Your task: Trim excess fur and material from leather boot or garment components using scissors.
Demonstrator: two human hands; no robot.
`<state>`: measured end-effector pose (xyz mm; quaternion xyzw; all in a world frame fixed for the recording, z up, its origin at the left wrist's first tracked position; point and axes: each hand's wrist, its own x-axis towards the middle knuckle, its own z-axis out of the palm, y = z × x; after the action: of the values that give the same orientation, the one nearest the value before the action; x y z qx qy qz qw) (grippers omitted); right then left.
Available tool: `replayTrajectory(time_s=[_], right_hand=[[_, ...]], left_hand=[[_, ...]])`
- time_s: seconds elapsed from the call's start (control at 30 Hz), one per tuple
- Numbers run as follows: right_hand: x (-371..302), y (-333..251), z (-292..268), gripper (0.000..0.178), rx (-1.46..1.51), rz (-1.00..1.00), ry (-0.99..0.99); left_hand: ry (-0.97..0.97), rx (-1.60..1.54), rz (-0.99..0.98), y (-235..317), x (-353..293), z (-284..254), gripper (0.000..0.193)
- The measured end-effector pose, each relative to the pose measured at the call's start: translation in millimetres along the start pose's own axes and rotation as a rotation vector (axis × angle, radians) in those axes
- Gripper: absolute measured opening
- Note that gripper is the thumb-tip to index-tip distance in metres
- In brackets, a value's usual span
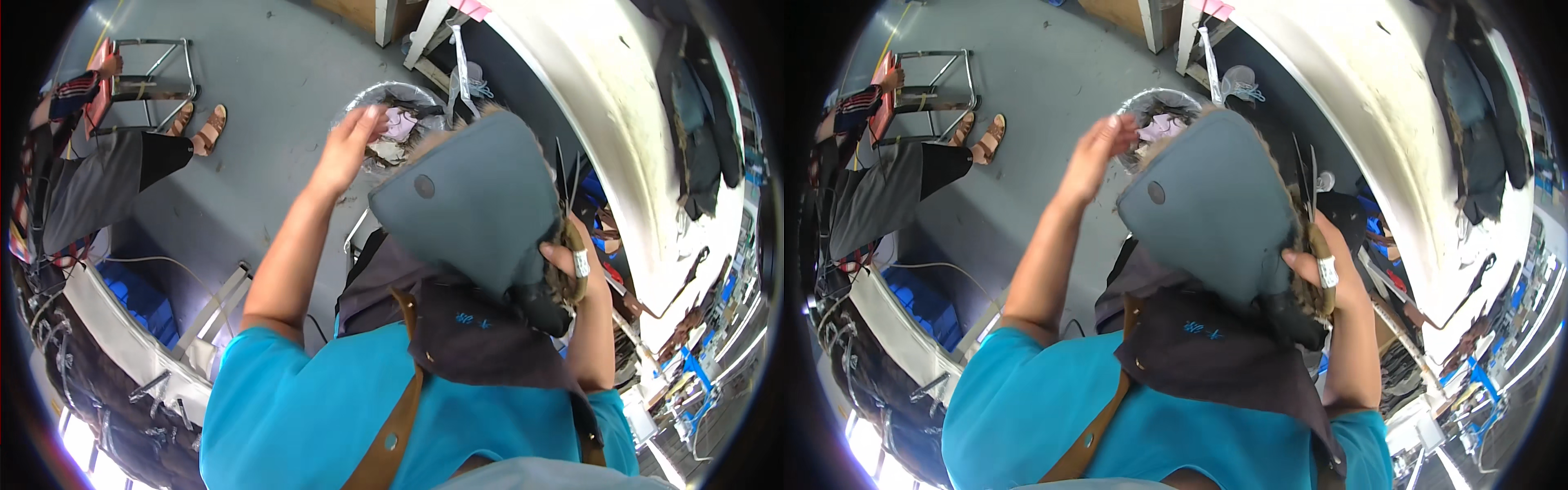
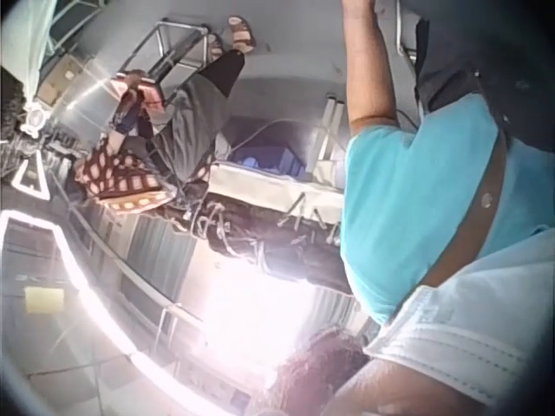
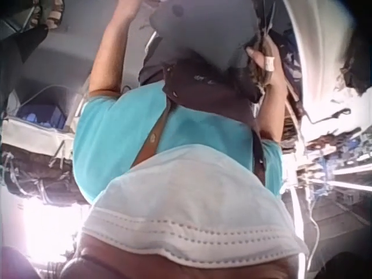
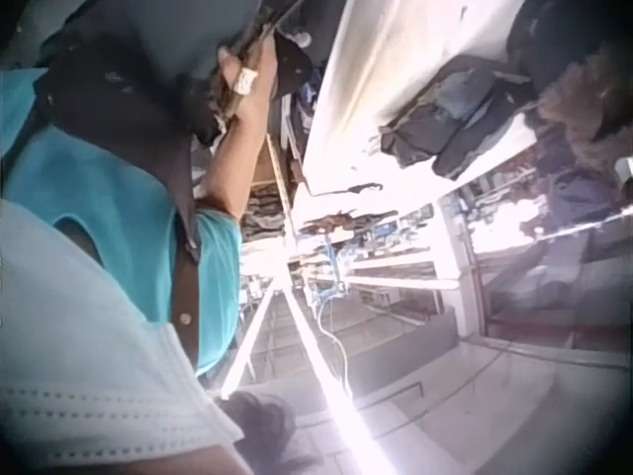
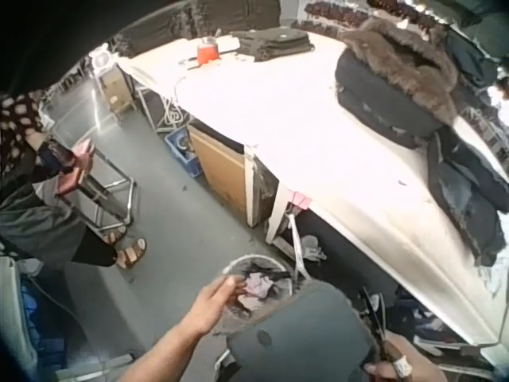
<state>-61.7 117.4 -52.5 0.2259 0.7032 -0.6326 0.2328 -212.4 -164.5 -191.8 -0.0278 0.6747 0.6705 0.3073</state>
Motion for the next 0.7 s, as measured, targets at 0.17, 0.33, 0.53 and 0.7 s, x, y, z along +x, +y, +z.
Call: replayTrajectory(time_s=[0.17,0.33,0.53,0.7], right_hand=[[-20.3,-9.0,12.9,0.057,-0.063,-0.045,-0.039],[-75.8,-16.1,-10.0,0.056,-0.359,-0.129,0.143],[-145.9,-42.5,-23.2,0.05,-0.572,-0.521,0.261],[-129.5,13.8,-10.2,0.054,-0.248,0.111,0.041]], left_hand=[[-0.292,0.581,0.435,126.1,-62.4,49.9,0.041],[-0.43,-0.201,0.429,133.4,-96.4,93.7,0.025],[-0.388,-0.21,0.677,116.8,-125.2,112.5,0.018],[-0.421,0.072,0.438,82.8,-150.3,98.3,0.015]])
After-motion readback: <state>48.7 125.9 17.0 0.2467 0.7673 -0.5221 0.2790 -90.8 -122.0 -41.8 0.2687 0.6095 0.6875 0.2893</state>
